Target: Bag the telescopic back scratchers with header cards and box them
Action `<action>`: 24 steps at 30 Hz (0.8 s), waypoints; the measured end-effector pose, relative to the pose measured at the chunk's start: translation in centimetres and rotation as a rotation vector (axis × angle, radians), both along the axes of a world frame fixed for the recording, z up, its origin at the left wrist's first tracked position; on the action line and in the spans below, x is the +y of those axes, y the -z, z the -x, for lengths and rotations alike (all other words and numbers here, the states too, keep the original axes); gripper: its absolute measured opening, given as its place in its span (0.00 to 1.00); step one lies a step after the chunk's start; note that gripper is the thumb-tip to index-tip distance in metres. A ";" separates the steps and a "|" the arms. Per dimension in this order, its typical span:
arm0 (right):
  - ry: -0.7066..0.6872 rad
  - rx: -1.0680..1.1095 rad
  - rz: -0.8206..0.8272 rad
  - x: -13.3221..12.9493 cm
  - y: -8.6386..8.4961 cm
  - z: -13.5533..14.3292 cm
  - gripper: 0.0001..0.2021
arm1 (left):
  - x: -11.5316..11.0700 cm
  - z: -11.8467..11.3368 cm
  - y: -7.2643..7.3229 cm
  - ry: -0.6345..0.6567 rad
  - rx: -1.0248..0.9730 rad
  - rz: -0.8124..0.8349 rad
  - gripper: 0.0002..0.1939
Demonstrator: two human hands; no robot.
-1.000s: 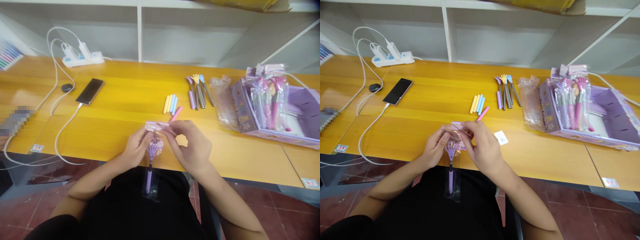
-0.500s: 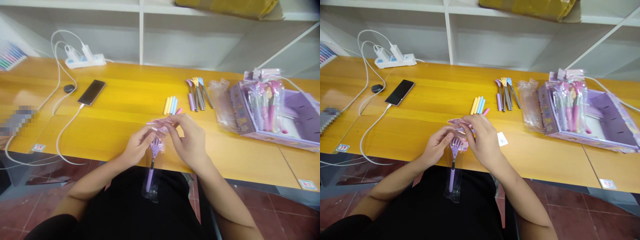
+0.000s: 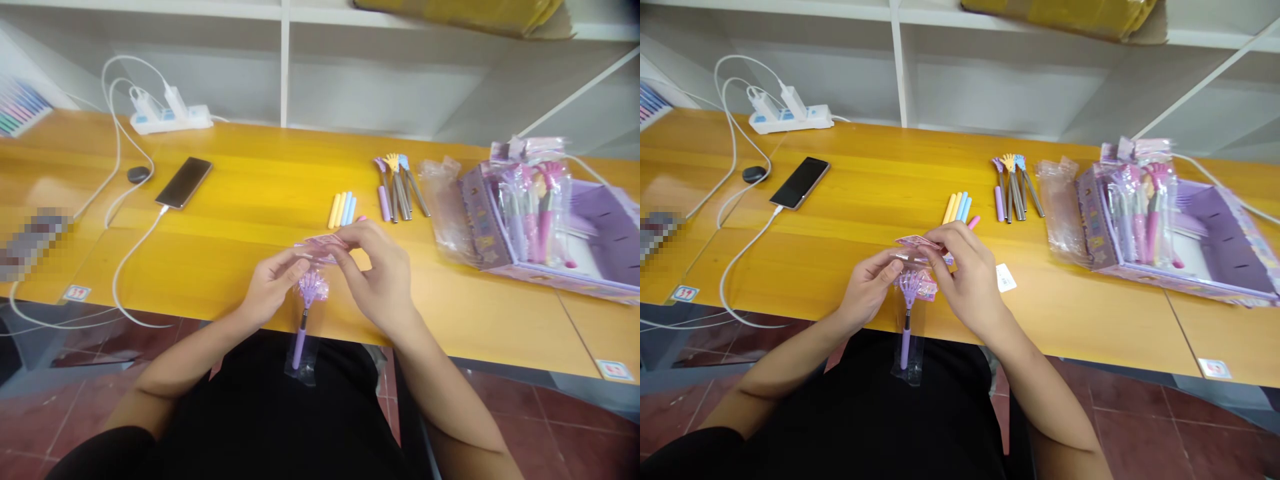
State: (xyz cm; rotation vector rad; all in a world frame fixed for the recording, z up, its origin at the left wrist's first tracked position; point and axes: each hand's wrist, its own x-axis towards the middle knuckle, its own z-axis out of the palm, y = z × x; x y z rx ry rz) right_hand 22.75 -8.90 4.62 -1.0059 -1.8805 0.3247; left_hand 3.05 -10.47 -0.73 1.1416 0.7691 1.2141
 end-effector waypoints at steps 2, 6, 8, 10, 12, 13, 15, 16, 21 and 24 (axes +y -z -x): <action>0.008 0.002 0.013 -0.1 -0.1 0.0 0.03 | 0.0 0.0 0.2 -0.034 -0.012 0.018 0.17; 0.050 0.034 -0.006 -0.2 -0.4 0.1 0.04 | 0.0 0.2 0.5 -0.059 -0.031 0.021 0.16; 0.058 0.053 -0.018 -0.3 -0.4 0.1 0.07 | 0.0 0.2 0.6 -0.057 -0.030 0.014 0.16; 0.060 0.057 -0.018 -0.3 -0.4 0.1 0.09 | 0.0 0.3 0.7 -0.057 -0.016 0.024 0.16; 0.064 0.051 -0.019 -0.3 -0.4 0.1 0.09 | 0.0 0.3 0.8 -0.064 0.006 0.037 0.15; 0.064 0.044 -0.021 -0.3 -0.3 0.0 0.09 | 0.0 0.3 0.8 -0.069 0.014 0.040 0.15; 0.058 0.029 -0.034 -0.3 -0.3 -0.1 0.09 | -0.1 0.3 0.8 -0.071 0.024 0.036 0.14; 0.056 0.025 -0.047 -0.3 -0.3 -0.1 0.09 | -0.1 0.3 0.7 -0.069 0.025 0.032 0.14; 0.105 0.040 -0.099 -0.3 -0.3 -0.1 0.08 | -0.1 0.1 0.2 -0.039 0.002 0.026 0.15; 0.098 0.022 -0.072 -0.2 -0.3 -0.2 0.07 | -0.2 0.2 0.0 -0.045 0.017 0.026 0.15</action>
